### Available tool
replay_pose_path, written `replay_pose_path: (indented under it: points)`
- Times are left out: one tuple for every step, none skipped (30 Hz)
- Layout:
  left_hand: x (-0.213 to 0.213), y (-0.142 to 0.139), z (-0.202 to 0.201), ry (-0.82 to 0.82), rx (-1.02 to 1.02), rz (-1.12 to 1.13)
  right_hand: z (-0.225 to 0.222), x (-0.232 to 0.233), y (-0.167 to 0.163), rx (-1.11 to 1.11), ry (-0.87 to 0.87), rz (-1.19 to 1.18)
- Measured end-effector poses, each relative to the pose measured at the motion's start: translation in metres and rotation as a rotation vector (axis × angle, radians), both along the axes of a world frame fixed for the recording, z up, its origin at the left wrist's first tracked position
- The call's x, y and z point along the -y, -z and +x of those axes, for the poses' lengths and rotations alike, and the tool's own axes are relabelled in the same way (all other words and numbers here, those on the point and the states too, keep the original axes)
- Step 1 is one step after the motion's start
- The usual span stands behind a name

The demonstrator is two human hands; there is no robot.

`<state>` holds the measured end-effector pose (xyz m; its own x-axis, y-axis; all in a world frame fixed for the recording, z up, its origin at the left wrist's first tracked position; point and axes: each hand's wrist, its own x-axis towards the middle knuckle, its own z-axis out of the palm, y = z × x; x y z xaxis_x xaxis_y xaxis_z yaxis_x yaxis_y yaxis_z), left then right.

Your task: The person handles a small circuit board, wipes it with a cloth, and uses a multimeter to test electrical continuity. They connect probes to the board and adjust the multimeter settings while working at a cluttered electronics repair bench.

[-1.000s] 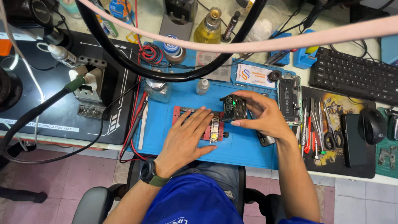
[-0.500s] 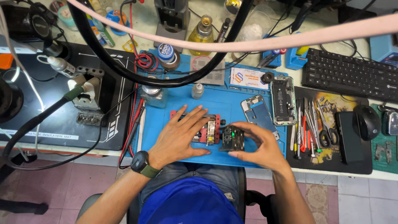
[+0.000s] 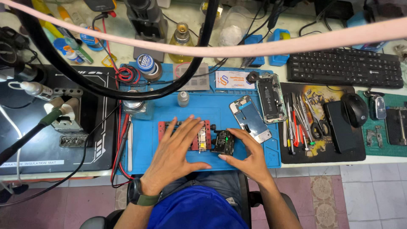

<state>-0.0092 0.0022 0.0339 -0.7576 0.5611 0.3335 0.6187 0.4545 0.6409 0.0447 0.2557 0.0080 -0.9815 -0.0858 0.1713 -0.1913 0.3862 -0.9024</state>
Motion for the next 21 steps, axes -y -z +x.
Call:
replay_pose_path:
  points:
    - [-0.004, -0.002, 0.001, 0.017, 0.045, 0.055, 0.002, -0.001, 0.0, 0.017, 0.01, -0.037]
    - [-0.008, -0.004, 0.003, 0.034, 0.093, 0.11, 0.004, -0.001, 0.0, 0.037, 0.02, -0.073]
    - [-0.013, -0.006, 0.004, 0.048, 0.143, 0.165, 0.006, -0.002, 0.0, 0.058, 0.028, -0.109]
    - [-0.016, -0.008, 0.005, 0.07, 0.209, 0.171, 0.008, -0.002, 0.0, 0.036, 0.003, -0.138]
    - [-0.019, -0.009, 0.004, 0.095, 0.273, 0.176, 0.009, -0.002, 0.0, 0.011, -0.02, -0.166]
    - [-0.021, -0.01, 0.002, 0.121, 0.336, 0.18, 0.009, -0.002, 0.0, -0.015, -0.042, -0.195]
    - [-0.024, -0.011, 0.001, 0.14, 0.357, 0.207, 0.01, -0.002, -0.001, -0.031, -0.051, -0.177]
    - [-0.025, -0.012, 0.0, 0.157, 0.38, 0.234, 0.009, -0.002, -0.002, -0.045, -0.062, -0.16]
    - [-0.027, -0.013, -0.002, 0.174, 0.399, 0.261, 0.009, -0.003, -0.005, -0.062, -0.073, -0.141]
    - [-0.028, -0.014, -0.005, 0.185, 0.403, 0.288, 0.009, -0.004, -0.007, -0.057, -0.077, -0.156]
    - [-0.03, -0.015, -0.006, 0.191, 0.409, 0.316, 0.009, -0.006, -0.011, -0.049, -0.085, -0.172]
    - [-0.031, -0.016, -0.007, 0.195, 0.414, 0.346, 0.008, -0.008, -0.014, -0.042, -0.096, -0.188]
    - [-0.032, -0.016, -0.007, 0.159, 0.385, 0.348, 0.009, -0.011, -0.017, -0.071, -0.056, -0.091]
    - [-0.031, -0.017, -0.008, 0.124, 0.356, 0.348, 0.011, -0.017, -0.022, -0.099, -0.013, 0.002]
    - [-0.031, -0.017, -0.008, 0.092, 0.329, 0.348, 0.013, -0.024, -0.024, -0.126, 0.031, 0.097]
    - [-0.031, -0.017, -0.009, 0.08, 0.245, 0.335, 0.014, -0.027, -0.024, -0.111, 0.206, 0.215]
    - [-0.03, -0.016, -0.01, 0.07, 0.162, 0.323, 0.016, -0.03, -0.023, -0.095, 0.383, 0.335]
    - [-0.03, -0.015, -0.011, 0.061, 0.078, 0.312, 0.017, -0.032, -0.019, -0.077, 0.561, 0.454]
    - [-0.031, -0.014, -0.012, 0.065, 0.061, 0.291, 0.018, -0.033, -0.015, -0.11, 0.558, 0.52]
    - [-0.031, -0.013, -0.012, 0.068, 0.047, 0.268, 0.02, -0.034, -0.011, -0.14, 0.552, 0.584]
    - [-0.031, -0.011, -0.011, 0.073, 0.037, 0.244, 0.022, -0.033, -0.006, -0.165, 0.548, 0.648]
